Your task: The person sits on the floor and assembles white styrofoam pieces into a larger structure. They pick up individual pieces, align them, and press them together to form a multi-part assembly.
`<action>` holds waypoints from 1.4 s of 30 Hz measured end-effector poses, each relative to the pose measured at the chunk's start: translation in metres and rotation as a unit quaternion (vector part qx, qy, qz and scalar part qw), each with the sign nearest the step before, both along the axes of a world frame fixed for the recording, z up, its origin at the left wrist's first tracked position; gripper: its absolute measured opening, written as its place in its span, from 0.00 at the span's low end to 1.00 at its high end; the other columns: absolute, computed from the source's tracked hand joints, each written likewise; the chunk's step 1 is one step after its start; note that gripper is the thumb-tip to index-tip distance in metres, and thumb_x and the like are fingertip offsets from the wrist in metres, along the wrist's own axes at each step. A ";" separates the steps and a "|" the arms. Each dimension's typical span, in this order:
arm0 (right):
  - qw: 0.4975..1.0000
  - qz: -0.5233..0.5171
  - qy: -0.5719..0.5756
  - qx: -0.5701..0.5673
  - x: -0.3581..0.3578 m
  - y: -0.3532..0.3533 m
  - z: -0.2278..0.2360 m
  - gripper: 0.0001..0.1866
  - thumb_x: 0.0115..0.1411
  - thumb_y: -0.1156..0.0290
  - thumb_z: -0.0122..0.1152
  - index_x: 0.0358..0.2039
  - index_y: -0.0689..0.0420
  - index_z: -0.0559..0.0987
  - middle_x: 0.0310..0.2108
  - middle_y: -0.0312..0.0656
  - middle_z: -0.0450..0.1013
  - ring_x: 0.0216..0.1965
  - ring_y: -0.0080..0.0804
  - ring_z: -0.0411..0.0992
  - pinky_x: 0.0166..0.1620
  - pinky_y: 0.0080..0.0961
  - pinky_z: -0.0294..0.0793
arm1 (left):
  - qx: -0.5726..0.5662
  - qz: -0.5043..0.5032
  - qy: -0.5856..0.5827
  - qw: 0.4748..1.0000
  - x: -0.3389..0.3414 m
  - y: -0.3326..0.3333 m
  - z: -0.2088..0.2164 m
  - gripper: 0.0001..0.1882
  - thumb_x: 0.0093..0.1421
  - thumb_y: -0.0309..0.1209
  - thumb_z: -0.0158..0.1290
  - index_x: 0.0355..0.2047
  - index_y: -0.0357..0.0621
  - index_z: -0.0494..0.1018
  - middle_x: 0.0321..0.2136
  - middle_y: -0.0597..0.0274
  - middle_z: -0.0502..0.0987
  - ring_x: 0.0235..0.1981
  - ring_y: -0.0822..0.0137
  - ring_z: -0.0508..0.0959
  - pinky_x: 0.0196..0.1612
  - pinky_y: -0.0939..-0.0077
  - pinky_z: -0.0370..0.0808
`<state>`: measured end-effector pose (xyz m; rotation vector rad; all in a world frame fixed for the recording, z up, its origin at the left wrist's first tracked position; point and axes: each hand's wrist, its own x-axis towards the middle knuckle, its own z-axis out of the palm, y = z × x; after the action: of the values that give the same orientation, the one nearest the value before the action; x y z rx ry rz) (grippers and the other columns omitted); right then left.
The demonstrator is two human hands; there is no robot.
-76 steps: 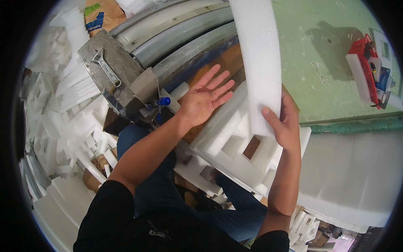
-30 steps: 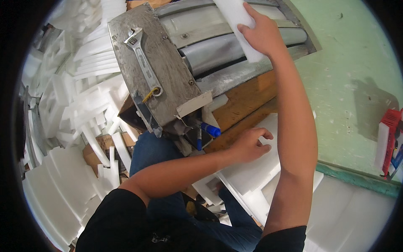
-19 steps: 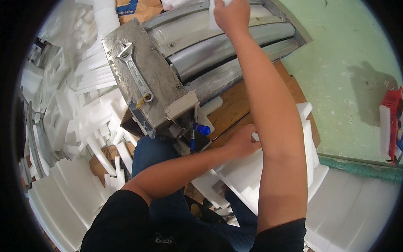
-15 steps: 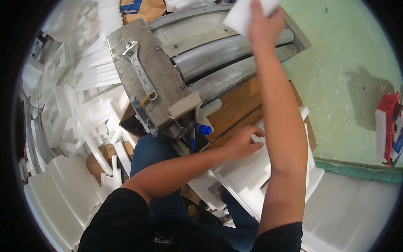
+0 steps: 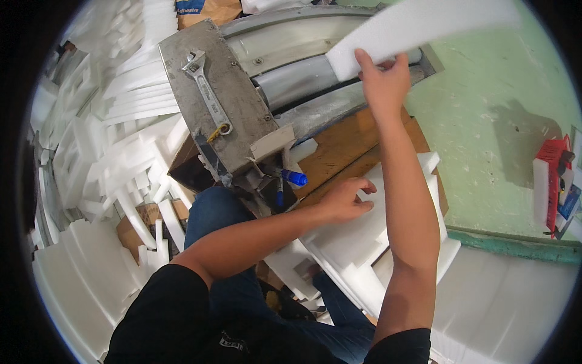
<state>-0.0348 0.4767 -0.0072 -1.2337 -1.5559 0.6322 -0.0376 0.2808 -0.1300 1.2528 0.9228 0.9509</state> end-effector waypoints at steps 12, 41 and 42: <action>0.992 0.070 0.102 0.012 -0.058 0.025 -0.001 0.27 0.60 0.56 0.73 0.49 0.63 0.74 0.42 0.50 0.77 0.39 0.42 0.80 0.47 0.39 0.81 | -0.011 0.023 0.019 0.999 -0.004 0.012 0.004 0.18 0.60 0.34 0.59 0.48 0.38 0.75 0.47 0.50 0.79 0.38 0.52 0.83 0.50 0.58 0.76; 0.674 0.110 0.712 -0.160 0.174 -0.355 0.007 0.20 0.72 0.62 0.52 0.55 0.65 0.72 0.34 0.54 0.70 0.24 0.30 0.71 0.26 0.18 0.75 | -0.227 0.098 -0.508 0.825 0.008 0.011 0.075 0.32 0.75 0.52 0.43 0.67 0.40 0.61 0.65 0.53 0.66 0.66 0.54 0.66 0.71 0.51 0.60; 0.683 0.096 0.712 -0.129 0.179 -0.355 0.016 0.20 0.72 0.61 0.53 0.53 0.65 0.72 0.34 0.52 0.70 0.23 0.29 0.70 0.26 0.18 0.75 | -0.223 0.073 -0.521 0.821 0.015 0.010 0.073 0.32 0.74 0.52 0.45 0.67 0.41 0.61 0.65 0.53 0.66 0.67 0.54 0.66 0.72 0.50 0.59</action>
<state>0.1445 0.1214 0.0089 -0.3681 -0.2127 1.4955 -0.0229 0.2908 -0.0566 0.1411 0.3026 1.2368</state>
